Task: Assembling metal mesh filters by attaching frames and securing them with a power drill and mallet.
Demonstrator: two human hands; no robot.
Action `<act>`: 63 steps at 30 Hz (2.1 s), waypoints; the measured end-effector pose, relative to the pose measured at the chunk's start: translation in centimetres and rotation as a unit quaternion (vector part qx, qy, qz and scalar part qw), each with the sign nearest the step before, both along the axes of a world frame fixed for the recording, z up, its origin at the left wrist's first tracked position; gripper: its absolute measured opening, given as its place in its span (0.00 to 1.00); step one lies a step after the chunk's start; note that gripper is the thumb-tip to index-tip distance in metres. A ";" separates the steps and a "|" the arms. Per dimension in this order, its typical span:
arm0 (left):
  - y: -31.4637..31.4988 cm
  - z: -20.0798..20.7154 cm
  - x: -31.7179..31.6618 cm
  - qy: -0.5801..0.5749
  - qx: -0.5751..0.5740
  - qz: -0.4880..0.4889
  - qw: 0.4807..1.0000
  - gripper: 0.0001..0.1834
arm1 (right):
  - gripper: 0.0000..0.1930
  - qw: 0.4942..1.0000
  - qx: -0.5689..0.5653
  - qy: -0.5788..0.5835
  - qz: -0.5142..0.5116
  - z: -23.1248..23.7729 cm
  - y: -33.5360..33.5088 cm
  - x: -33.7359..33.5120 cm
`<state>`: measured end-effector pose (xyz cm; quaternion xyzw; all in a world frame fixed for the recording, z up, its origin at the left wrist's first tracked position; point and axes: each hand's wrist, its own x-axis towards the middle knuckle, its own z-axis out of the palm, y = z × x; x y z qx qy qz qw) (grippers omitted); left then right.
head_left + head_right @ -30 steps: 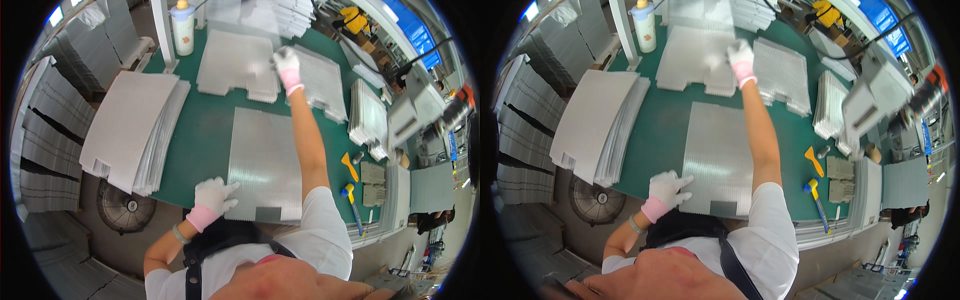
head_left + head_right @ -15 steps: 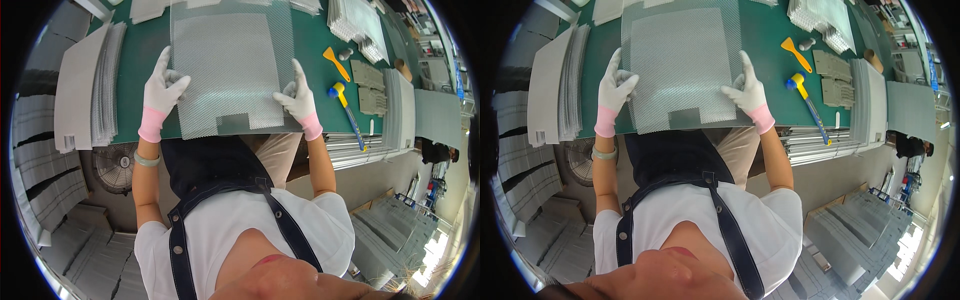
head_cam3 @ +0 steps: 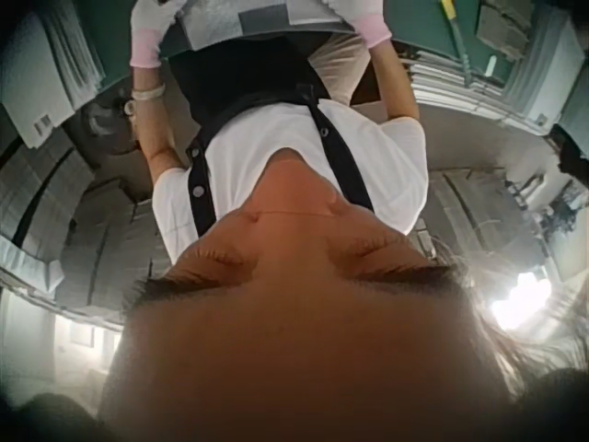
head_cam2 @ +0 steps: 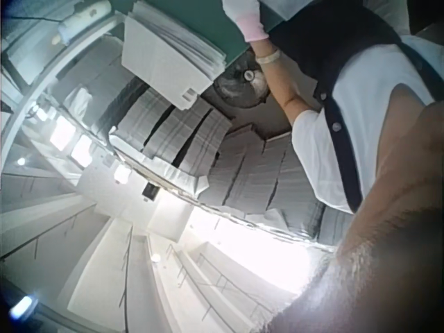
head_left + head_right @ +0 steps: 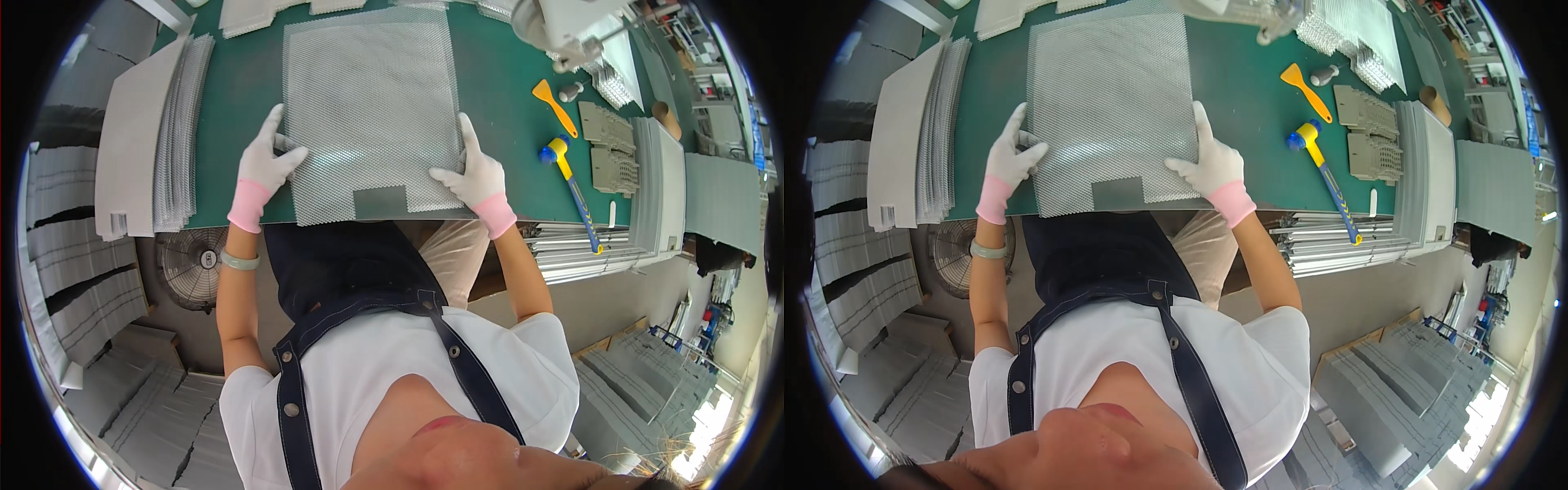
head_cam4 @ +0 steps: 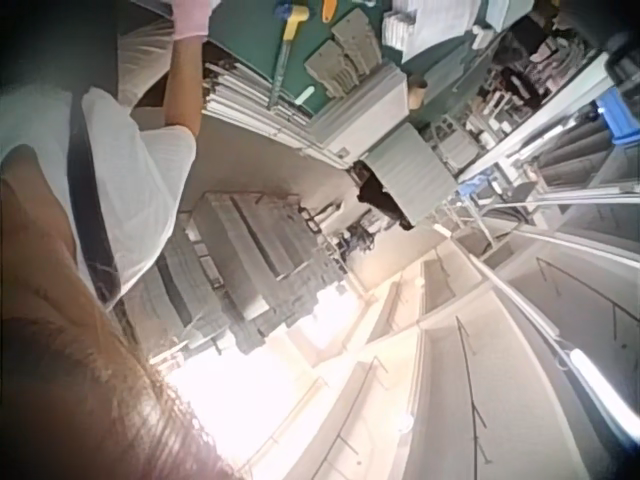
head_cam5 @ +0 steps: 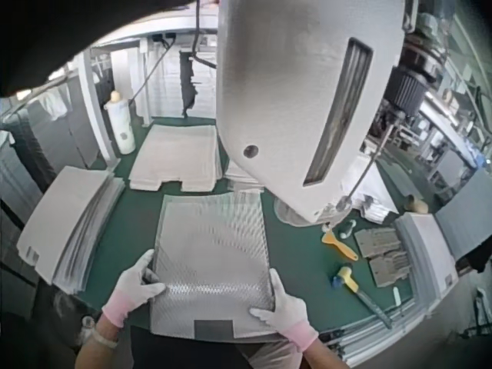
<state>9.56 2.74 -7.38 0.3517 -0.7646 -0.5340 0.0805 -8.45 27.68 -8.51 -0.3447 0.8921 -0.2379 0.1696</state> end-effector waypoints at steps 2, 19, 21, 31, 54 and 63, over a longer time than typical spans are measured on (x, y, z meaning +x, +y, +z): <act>-0.1 -0.9 0.1 -0.023 -0.046 -0.007 0.999 0.42 | 0.49 1.000 0.020 0.021 -0.002 -0.1 0.1 0.2; 0.0 0.3 -0.7 -0.055 0.000 -0.018 0.998 0.41 | 0.50 0.996 0.088 0.016 0.002 0.0 0.2 -0.5; 0.0 0.2 -0.8 -0.078 -0.028 -0.034 0.996 0.41 | 0.50 0.992 0.123 0.035 0.019 0.3 -0.2 -0.7; 1.0 1.5 -2.5 -0.325 -0.418 -0.080 0.844 0.49 | 0.51 0.975 0.220 0.021 0.007 2.5 -0.5 -0.8; -1.2 0.8 -16.7 0.273 -0.165 -0.020 0.948 0.21 | 0.17 0.882 -0.450 -0.015 -0.139 -4.1 9.0 -1.0; -4.6 2.6 -14.9 0.277 -0.106 0.050 0.954 0.18 | 0.15 0.877 -0.455 -0.023 -0.149 -4.6 8.7 -0.5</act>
